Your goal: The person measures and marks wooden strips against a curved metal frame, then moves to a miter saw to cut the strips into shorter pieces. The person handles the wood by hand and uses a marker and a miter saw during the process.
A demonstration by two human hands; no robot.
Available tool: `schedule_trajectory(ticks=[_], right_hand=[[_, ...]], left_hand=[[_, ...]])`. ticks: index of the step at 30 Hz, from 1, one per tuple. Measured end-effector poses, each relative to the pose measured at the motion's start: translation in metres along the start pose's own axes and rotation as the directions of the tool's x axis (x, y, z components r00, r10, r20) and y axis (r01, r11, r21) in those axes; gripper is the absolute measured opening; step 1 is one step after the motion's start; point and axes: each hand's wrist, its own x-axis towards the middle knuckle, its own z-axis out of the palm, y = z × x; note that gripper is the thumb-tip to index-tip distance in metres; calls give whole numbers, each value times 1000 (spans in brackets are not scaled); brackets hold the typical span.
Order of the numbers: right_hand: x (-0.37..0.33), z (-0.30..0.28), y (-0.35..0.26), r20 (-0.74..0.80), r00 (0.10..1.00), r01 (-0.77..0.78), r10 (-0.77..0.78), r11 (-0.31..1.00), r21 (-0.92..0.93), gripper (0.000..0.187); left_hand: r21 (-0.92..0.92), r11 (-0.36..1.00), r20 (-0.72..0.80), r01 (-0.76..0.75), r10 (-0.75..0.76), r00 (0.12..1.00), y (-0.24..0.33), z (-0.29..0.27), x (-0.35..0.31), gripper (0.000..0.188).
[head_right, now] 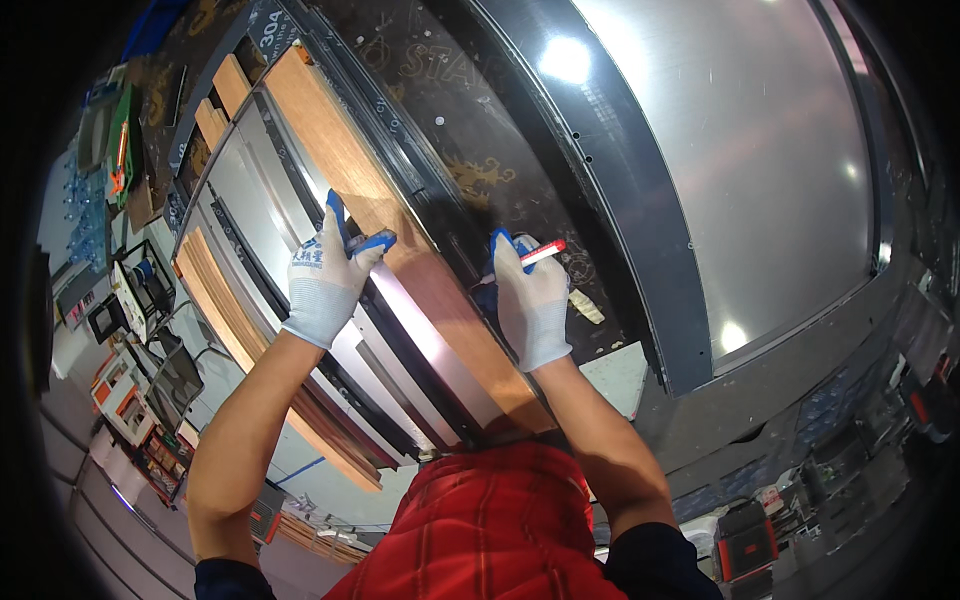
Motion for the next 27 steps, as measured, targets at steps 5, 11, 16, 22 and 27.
schedule_trajectory(ticks=[5, 11, 16, 22, 27], right_hand=[[0, 1, 0, 22, 999, 44, -41, 988, -147, 38], [-1, 2, -2, 24, 999, 36, -33, 991, -129, 37], [-2, 2, -5, 33, 998, 50, -46, 988, -144, 36], [-1, 5, -6, 5, 1000, -16, 16, 997, -75, 36], [0, 5, -6, -2, 998, -59, 59, 996, -66, 36]], left_hand=[[56, 998, -6, -13, 13, 1000, 0, 0, 0, 109], [27, 1000, 30, -3, 3, 1000, -2, 0, 0, 105], [19, 1000, 0, -15, 15, 1000, -3, 2, 0, 105], [59, 998, -4, -16, 16, 1000, -4, 3, 0, 108], [40, 999, 13, -7, 7, 1000, -4, 4, 0, 109]])
